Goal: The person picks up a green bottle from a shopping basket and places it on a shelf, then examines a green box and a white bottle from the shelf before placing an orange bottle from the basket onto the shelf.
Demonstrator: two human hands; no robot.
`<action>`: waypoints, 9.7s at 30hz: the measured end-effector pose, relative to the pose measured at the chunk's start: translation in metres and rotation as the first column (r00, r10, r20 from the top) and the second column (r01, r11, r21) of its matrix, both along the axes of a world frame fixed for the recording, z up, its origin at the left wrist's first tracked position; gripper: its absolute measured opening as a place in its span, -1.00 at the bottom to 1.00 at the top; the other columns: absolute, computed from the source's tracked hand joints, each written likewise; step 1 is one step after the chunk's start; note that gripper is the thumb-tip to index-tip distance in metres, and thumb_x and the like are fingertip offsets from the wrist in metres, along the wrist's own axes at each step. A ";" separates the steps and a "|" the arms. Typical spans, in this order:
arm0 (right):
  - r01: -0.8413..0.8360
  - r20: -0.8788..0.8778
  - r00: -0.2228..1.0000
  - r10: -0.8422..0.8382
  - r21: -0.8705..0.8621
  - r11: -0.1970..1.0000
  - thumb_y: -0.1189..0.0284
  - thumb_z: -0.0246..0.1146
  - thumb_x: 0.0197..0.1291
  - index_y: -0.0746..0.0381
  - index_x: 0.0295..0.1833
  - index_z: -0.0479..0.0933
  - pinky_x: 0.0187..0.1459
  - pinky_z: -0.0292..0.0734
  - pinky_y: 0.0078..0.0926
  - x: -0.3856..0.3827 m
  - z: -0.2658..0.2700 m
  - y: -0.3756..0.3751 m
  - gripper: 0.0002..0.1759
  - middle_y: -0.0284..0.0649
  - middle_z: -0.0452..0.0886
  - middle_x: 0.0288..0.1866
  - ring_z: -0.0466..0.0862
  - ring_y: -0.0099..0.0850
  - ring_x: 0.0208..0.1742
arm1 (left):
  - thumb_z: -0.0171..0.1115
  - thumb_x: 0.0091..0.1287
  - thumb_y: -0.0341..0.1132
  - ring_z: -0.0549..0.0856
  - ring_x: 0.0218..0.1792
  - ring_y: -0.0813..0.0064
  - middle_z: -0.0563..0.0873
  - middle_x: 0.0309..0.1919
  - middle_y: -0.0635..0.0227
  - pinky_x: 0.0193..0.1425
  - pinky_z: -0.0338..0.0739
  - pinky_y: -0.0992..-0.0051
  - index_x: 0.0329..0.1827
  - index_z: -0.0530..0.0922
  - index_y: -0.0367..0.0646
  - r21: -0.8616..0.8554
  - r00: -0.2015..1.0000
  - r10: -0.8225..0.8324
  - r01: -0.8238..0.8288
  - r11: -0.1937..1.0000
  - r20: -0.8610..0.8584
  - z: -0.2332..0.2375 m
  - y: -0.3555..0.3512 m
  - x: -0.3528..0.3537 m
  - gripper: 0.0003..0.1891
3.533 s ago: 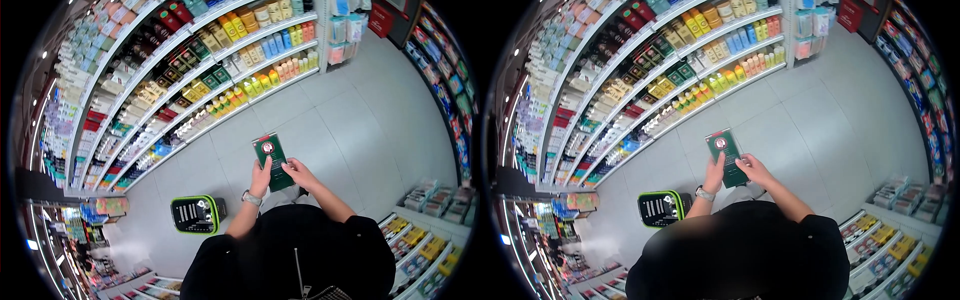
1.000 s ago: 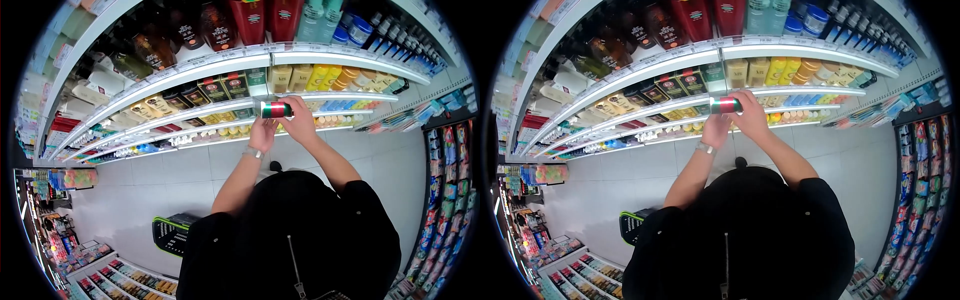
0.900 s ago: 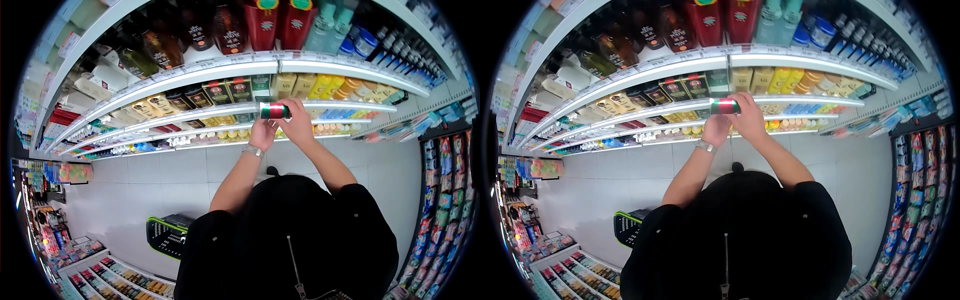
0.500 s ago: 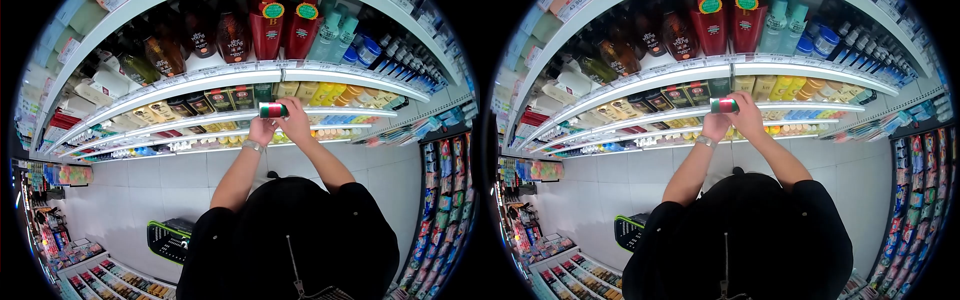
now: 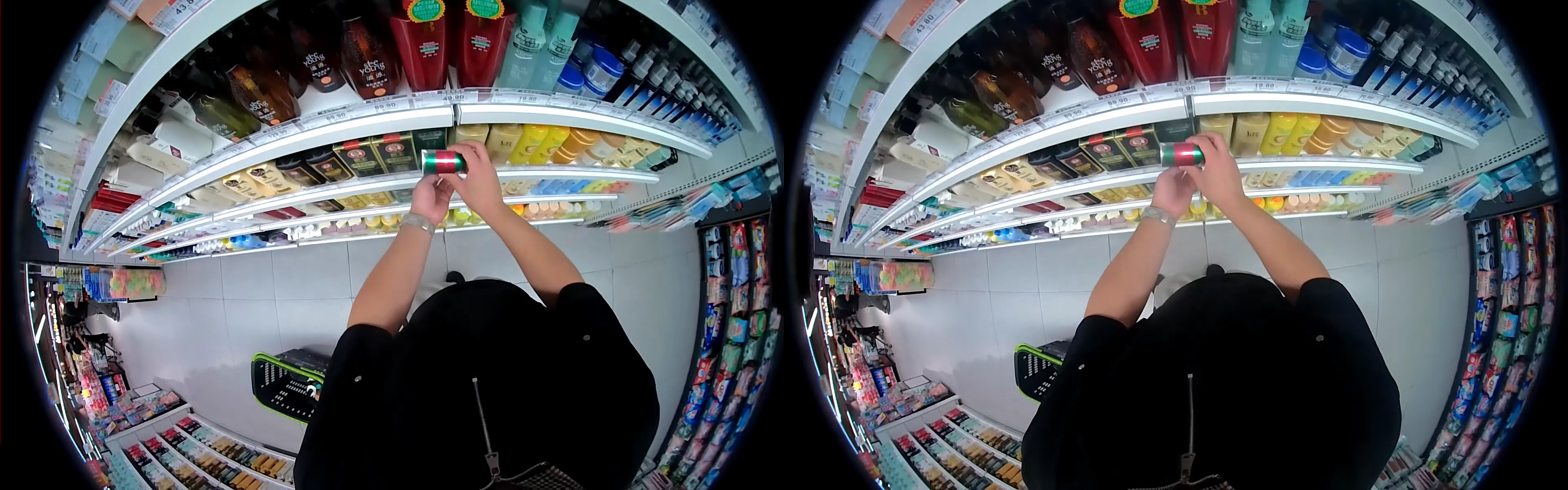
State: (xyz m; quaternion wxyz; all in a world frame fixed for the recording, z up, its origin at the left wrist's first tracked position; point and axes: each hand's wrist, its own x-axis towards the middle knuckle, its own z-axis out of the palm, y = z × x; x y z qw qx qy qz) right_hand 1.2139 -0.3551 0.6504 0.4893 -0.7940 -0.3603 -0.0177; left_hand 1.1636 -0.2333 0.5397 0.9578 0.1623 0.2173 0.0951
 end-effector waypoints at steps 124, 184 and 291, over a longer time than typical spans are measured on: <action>-0.043 0.123 0.983 0.136 -0.565 0.824 0.29 0.28 0.25 0.22 0.11 0.56 -0.03 0.63 -0.02 0.064 -0.007 0.054 -0.63 0.02 0.71 -0.14 0.70 0.01 -0.05 | 0.16 0.46 -0.15 0.63 -0.05 0.46 0.60 0.06 0.38 -0.01 0.51 0.45 0.29 0.47 -0.13 0.389 0.850 -0.238 0.441 0.809 -0.470 -0.009 -0.028 -0.145 -0.58; -0.717 0.032 -0.389 0.921 -0.638 -0.281 0.31 0.35 0.05 0.16 0.04 0.60 -0.13 0.66 -0.09 -0.608 -0.037 0.081 -0.60 0.38 0.07 0.53 0.72 -0.04 -0.18 | 0.07 0.54 -0.29 0.75 -0.08 0.49 0.80 -0.08 0.33 0.01 0.59 0.49 0.16 0.63 -0.27 0.831 0.357 0.870 -0.319 0.456 -0.340 0.064 -0.053 -0.738 -0.70; -0.606 -0.604 0.796 -0.039 -0.792 -0.075 0.33 0.24 0.23 0.21 0.02 0.62 0.00 0.62 -0.34 -0.805 -0.467 0.226 -0.71 -0.14 0.75 -0.15 0.75 -0.26 -0.08 | 0.35 0.21 -0.28 0.60 0.14 -0.13 0.37 0.32 -0.03 0.17 0.58 0.10 0.25 0.26 -0.16 0.183 0.110 0.146 0.650 0.738 -0.983 -0.552 0.163 -1.140 -0.40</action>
